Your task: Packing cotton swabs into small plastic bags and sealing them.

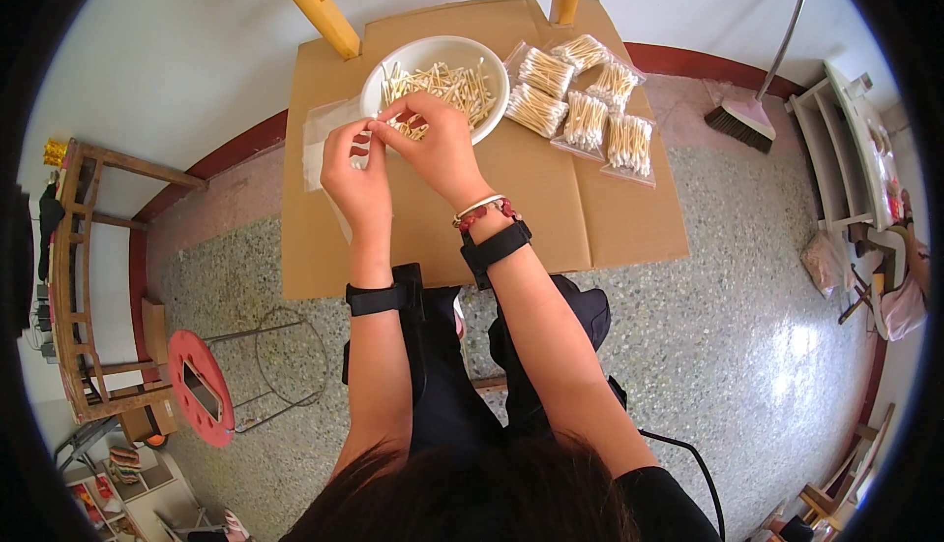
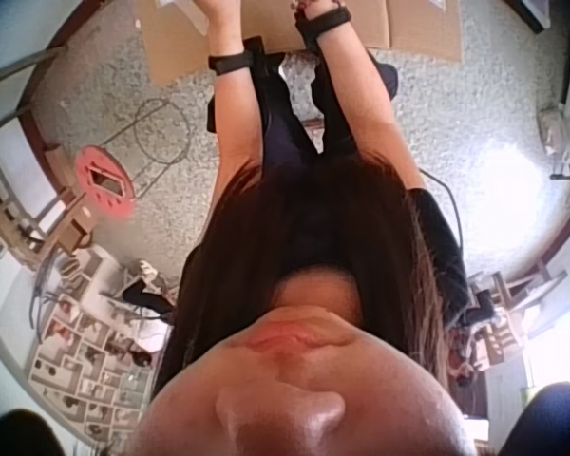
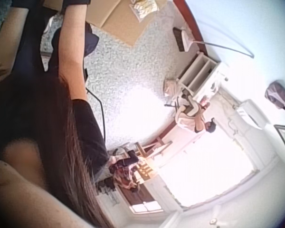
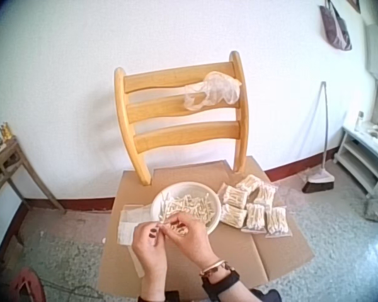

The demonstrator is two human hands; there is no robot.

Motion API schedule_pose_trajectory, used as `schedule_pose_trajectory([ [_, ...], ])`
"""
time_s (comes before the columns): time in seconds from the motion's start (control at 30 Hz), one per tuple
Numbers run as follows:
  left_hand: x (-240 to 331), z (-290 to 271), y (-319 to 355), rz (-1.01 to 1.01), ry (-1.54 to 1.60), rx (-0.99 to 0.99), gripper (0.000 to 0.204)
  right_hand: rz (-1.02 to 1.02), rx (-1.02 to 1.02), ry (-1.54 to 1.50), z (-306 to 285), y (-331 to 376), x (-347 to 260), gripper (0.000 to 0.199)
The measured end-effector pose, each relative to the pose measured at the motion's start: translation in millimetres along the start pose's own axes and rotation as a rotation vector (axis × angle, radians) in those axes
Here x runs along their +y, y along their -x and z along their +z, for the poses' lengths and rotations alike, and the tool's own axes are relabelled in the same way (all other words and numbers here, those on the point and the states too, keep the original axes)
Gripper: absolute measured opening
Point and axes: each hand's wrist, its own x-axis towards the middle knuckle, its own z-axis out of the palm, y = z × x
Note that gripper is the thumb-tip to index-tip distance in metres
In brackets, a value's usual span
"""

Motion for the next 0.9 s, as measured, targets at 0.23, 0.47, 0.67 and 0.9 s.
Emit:
schedule_pose_trajectory([
  [0.23, 5, -9, -7, -0.707, 0.905, -0.115, 0.021, 0.271, -0.055, -0.355, 0, -1, 1, 0.019],
  [0.47, 7, -10, -8, -0.701, 0.956, -0.131, 0.020, 0.327, -0.135, -0.656, -1, -2, -10, 0.013],
  [0.67, 8, -12, -9, -0.695, 0.900, -0.150, 0.018, 0.385, -0.114, -0.673, -2, -2, -10, 0.010],
  [0.9, -48, -48, 23, -0.473, -0.170, -0.439, 0.033, 0.451, 0.005, -0.672, -10, -6, -6, 0.011],
])
